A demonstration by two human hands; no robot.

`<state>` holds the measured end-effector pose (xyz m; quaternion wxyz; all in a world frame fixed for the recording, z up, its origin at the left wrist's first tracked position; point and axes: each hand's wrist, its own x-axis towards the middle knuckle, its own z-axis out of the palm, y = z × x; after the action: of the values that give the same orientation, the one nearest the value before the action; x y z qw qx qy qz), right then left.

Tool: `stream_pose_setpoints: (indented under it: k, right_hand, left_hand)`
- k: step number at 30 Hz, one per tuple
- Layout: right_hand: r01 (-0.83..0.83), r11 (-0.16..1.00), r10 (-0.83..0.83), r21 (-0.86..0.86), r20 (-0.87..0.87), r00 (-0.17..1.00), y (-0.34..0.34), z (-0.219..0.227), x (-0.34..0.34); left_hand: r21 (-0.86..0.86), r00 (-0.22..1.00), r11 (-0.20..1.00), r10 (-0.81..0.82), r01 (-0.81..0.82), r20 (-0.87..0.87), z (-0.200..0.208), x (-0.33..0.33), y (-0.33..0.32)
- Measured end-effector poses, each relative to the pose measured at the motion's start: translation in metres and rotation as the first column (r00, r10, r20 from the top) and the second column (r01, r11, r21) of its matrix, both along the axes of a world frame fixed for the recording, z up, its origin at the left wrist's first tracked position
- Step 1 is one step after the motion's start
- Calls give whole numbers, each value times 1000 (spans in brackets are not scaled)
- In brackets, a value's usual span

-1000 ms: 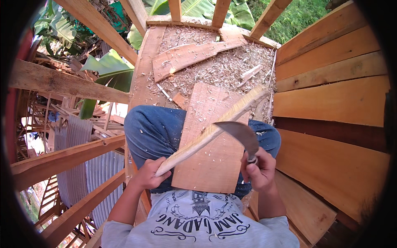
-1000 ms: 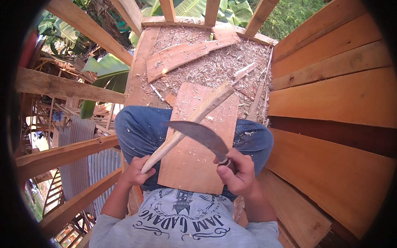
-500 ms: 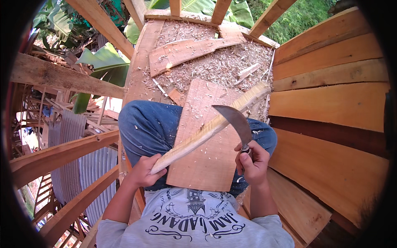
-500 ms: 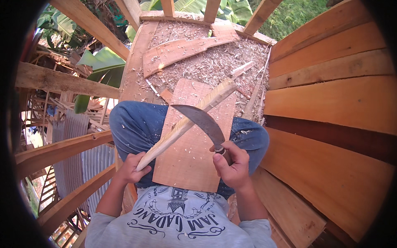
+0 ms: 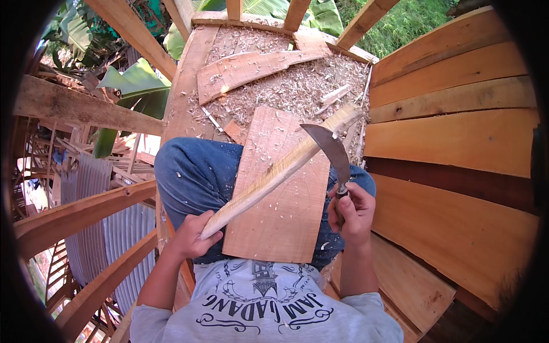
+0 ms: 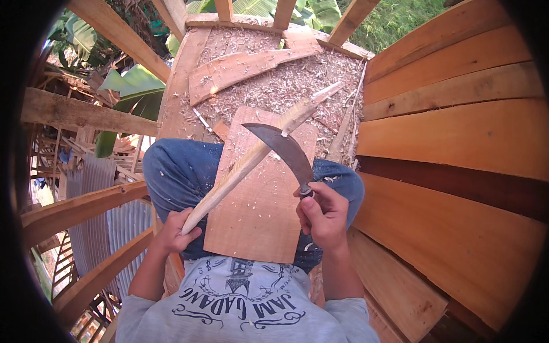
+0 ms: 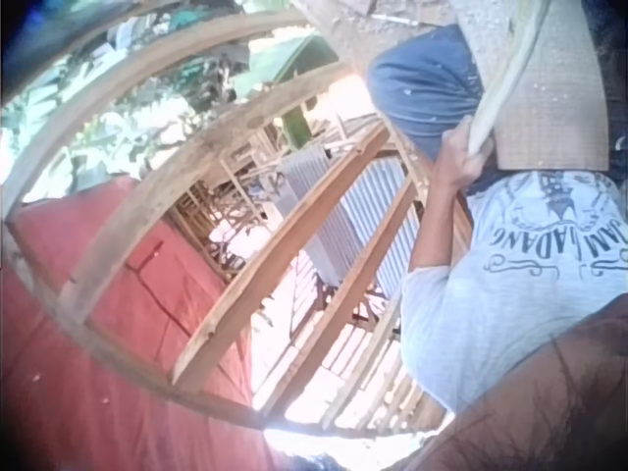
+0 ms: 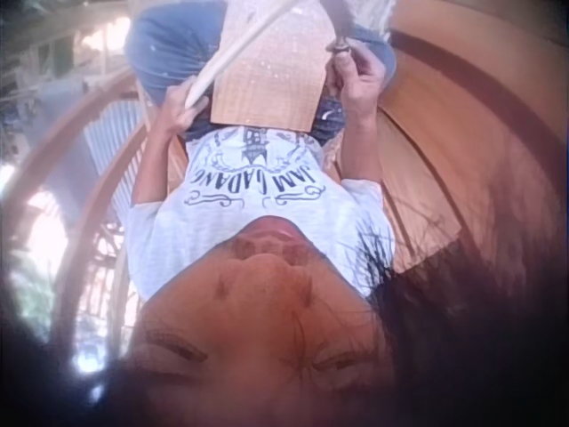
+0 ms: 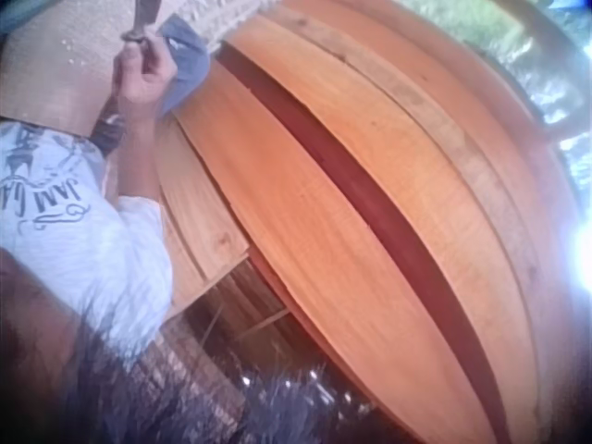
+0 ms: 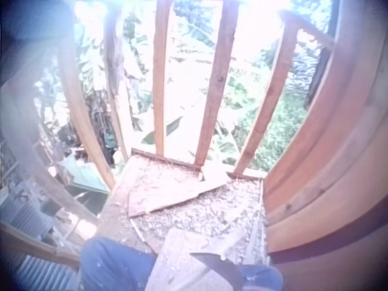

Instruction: The person is sitting cross-legged on a wooden platform, carving a long, thin piece of wood using a curved knife. They hold the wood in their left hand and use the knife in their right hand to shave off thin layers, creating wood shavings that accumulate on the platform.

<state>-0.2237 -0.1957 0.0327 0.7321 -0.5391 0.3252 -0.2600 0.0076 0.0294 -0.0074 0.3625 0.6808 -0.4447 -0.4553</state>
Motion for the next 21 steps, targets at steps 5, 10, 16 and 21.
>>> stream_pose_setpoints:
  k: [5, 10, 16, 21]
  right_hand:
    - [-189, 981, 188, 38, 29, 982, 6, -3, 1]
    - [-76, 995, 74, -69, -25, 997, -8, -6, 0]
    - [-338, 903, 306, -266, -155, 939, -2, -10, 7]
    - [-30, 999, 30, 34, -1, 1000, -2, -6, 9]
  left_hand:
    - [12, 1000, 1000, -3, 3, -7, 0, 0, 1]
    - [34, 1000, 999, 9, -8, -24, 1, 0, 0]
    - [17, 1000, 1000, 13, -13, -28, -2, 0, 3]
    - [32, 1000, 999, 9, -8, -30, -2, 0, 2]
